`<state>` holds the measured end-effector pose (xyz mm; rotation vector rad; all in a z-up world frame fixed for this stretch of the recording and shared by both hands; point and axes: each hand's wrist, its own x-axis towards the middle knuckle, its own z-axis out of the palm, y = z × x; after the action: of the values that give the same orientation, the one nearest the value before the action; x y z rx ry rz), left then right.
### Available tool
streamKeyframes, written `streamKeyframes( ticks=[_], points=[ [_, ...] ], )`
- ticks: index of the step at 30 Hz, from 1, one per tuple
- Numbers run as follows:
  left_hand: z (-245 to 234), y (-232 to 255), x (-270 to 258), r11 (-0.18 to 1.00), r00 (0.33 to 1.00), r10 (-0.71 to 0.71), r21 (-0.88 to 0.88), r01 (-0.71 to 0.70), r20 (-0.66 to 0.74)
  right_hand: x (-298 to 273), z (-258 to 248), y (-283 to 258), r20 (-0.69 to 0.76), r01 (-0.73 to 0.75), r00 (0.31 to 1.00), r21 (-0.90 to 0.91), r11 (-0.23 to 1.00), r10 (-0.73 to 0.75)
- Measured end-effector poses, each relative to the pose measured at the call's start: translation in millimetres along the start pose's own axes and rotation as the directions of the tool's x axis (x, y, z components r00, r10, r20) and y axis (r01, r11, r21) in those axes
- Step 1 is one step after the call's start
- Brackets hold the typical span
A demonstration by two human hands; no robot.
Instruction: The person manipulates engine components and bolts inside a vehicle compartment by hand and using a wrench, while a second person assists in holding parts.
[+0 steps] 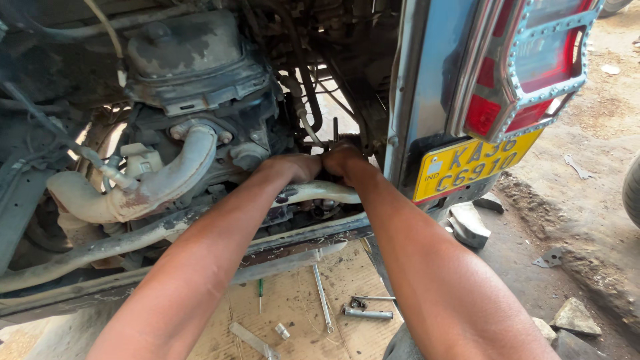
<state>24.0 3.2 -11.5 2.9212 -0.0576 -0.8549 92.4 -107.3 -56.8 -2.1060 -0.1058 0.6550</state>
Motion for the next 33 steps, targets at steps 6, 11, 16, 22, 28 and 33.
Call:
streamKeyframes(
  ticks=[6,11,16,22,28,33],
  points=[
    [2,-2,3,1.000,1.000,0.019,0.020,-0.019,-0.014,31,3,15,-0.068,0.101,0.989,-0.312,0.945,-0.128],
    [7,-9,11,0.998,0.999,0.010,-0.062,-0.013,-0.037,48,5,23,-0.022,0.076,0.995,-0.408,0.910,-0.092],
    [9,-11,17,0.998,0.995,0.042,-0.053,-0.047,-0.094,40,1,13,0.016,0.128,0.988,-0.626,0.769,-0.151],
    [8,-11,10,0.998,0.995,0.012,-0.068,-0.019,-0.104,4,-6,0,0.018,-0.026,0.999,-0.103,0.994,0.028],
    [8,-11,10,0.996,0.994,0.015,-0.086,-0.024,-0.113,-25,-8,-14,0.083,-0.066,0.995,0.043,0.997,0.062],
    [16,-22,30,0.987,0.985,0.051,-0.142,-0.075,-0.164,-49,-11,-20,0.081,-0.020,0.997,0.067,0.998,0.015]
  ],
)
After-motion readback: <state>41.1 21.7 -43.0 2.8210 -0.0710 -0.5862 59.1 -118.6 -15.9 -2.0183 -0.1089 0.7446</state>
